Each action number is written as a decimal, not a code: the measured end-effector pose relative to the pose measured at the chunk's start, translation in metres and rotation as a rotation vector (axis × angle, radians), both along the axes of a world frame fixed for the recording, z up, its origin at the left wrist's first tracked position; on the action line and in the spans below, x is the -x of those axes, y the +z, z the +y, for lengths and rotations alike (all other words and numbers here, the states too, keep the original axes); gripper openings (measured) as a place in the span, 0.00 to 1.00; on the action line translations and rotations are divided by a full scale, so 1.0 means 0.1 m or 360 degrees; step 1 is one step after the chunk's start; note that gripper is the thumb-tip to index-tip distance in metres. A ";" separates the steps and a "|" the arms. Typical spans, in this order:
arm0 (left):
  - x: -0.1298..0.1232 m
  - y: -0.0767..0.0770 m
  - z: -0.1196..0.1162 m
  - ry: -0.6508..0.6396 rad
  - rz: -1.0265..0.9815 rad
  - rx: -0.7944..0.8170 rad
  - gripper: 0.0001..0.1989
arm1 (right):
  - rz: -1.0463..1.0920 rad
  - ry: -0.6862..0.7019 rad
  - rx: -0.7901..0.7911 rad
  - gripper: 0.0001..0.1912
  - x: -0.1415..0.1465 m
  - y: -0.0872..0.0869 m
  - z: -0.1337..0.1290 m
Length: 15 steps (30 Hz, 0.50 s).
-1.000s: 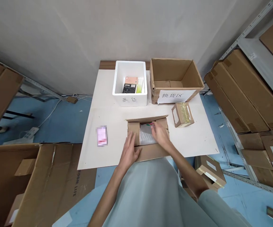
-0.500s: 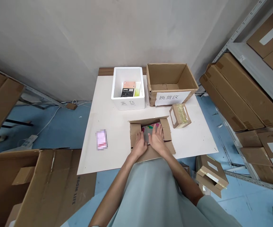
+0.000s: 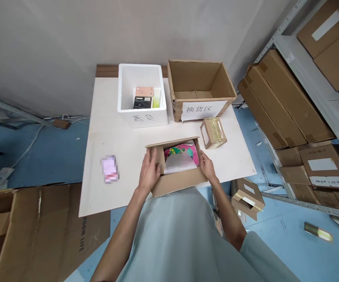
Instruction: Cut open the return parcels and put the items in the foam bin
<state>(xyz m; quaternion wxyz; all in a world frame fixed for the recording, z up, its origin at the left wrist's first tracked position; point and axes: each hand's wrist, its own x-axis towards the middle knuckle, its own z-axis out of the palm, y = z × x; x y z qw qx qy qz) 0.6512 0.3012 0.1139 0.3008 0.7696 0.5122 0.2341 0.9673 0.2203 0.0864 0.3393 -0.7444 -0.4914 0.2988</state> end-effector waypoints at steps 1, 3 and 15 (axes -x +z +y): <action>0.00 0.03 0.05 -0.0017 0.0020 -0.0027 0.40 | -0.0014 -0.0015 0.0007 0.36 0.02 -0.02 0.00; -0.02 0.09 0.19 -0.0048 0.0078 -0.0103 0.38 | -0.0056 -0.0026 0.0012 0.35 0.05 -0.06 0.01; -0.34 -0.14 1.08 -0.0301 0.0375 0.0082 0.32 | -0.0210 0.0002 0.0078 0.35 0.10 -0.21 0.02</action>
